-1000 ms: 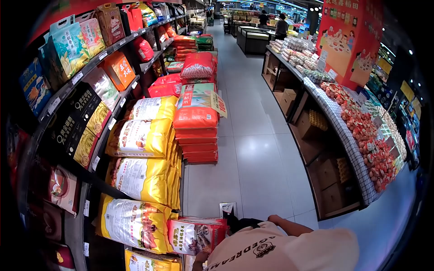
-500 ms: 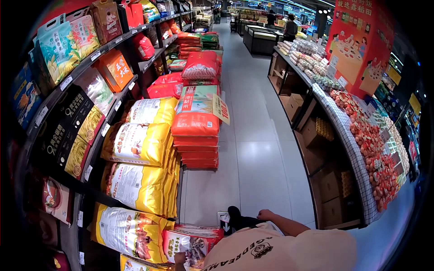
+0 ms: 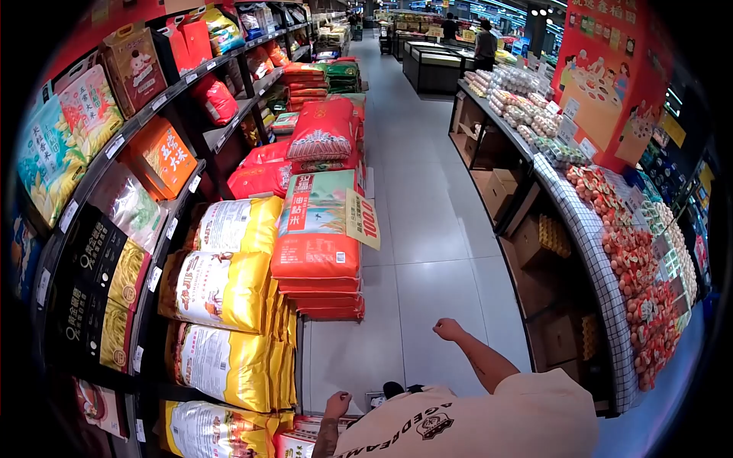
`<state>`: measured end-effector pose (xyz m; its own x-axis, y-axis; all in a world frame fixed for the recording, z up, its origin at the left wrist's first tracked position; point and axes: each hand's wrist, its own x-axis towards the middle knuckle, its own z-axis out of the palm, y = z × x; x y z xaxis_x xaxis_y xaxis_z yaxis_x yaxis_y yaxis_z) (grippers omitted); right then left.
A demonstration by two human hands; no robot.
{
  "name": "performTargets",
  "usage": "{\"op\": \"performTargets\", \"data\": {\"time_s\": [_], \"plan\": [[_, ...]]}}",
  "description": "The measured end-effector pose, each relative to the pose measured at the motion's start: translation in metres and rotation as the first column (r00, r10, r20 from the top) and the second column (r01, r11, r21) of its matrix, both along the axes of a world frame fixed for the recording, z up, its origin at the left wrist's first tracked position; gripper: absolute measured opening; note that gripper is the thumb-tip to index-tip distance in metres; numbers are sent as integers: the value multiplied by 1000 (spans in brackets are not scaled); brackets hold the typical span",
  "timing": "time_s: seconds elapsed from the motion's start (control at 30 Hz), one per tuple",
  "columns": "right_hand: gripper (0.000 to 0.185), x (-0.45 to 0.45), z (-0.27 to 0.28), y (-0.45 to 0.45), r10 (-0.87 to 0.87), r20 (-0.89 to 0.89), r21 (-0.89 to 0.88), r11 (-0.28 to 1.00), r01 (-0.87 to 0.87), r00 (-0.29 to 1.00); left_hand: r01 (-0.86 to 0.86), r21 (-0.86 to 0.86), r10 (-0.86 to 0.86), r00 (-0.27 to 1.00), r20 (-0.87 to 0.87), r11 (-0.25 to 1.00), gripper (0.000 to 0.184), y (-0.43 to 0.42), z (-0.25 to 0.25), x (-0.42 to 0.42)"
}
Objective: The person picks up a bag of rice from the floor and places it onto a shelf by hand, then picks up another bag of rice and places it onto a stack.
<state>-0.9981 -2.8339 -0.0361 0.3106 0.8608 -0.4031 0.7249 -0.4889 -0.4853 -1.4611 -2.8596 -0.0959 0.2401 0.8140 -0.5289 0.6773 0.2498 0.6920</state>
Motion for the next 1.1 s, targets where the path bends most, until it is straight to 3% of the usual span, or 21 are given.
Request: {"op": "performTargets", "data": {"time_s": [0.07, 0.17, 0.23, 0.3, 0.43, 0.47, 0.57, 0.67, 0.7, 0.73, 0.77, 0.8, 0.87, 0.97, 1.07, 1.1], "plan": [[33, 14, -5, 0, -90, 11, -6, 996, 90, 996, -49, 89, 42, 996, 79, 995, 34, 32, 1, 6], [32, 20, -37, -25, -71, 65, -33, 997, 73, 995, -101, 111, 94, 993, 66, 989, 32, 66, 11, -9], [32, 12, -53, -47, -31, 27, -162, 986, 35, 999, -110, 110, 107, 994, 29, 988, 33, 76, -4, -36], [32, -1, -67, -69, 53, -5, -283, 958, -52, 999, -98, 153, 122, 980, -157, 983, 35, 72, -2, -64], [34, -33, -65, -94, 53, -53, -436, 897, -71, 997, -85, -201, -4, 915, -404, 976, 33, 71, 3, -134], [34, -39, -62, -95, 60, -55, -464, 882, -79, 997, -115, -154, 35, 894, -447, 981, 36, 71, -9, -155], [35, -48, -63, -92, -15, 7, -363, 932, 17, 1000, -211, -135, 115, 854, -507, 968, 39, 90, -39, -218], [36, -61, -42, -72, -202, 81, -354, 910, 218, 976, -325, -140, 214, 834, -509, 935, 39, 133, -58, -244], [36, -66, -37, -61, -170, 81, -352, 917, 187, 982, -294, -48, 236, 844, -481, 955, 30, 153, -64, -248], [36, -73, -34, -50, -134, 76, -354, 923, 152, 988, -175, 71, 189, 886, -425, 982, 29, 178, -72, -251], [37, -85, -31, -40, -99, 65, -355, 928, 116, 993, -386, 51, 381, 867, -320, 921, 32, 200, -73, -247], [36, -97, -28, -28, -66, 54, -362, 928, 81, 996, -399, 48, 388, 848, -362, 916, 36, 230, -82, -245], [36, -114, -22, 12, -7, 40, -363, 932, 21, 999, -419, 122, 436, 865, -247, 900, 40, 281, -83, -231], [31, -153, 14, 76, -59, -37, -140, 989, 53, 998, -438, 263, 440, 896, 55, 859, 40, 341, -80, -200], [30, -188, 55, 118, -56, -124, -47, 998, 50, 991, -363, 71, 369, 901, -226, 929, 36, 378, -77, -180], [30, -196, 62, 122, -53, -148, -25, 998, 50, 988, -426, 116, 441, 871, -218, 897, 35, 379, -77, -177]]}}
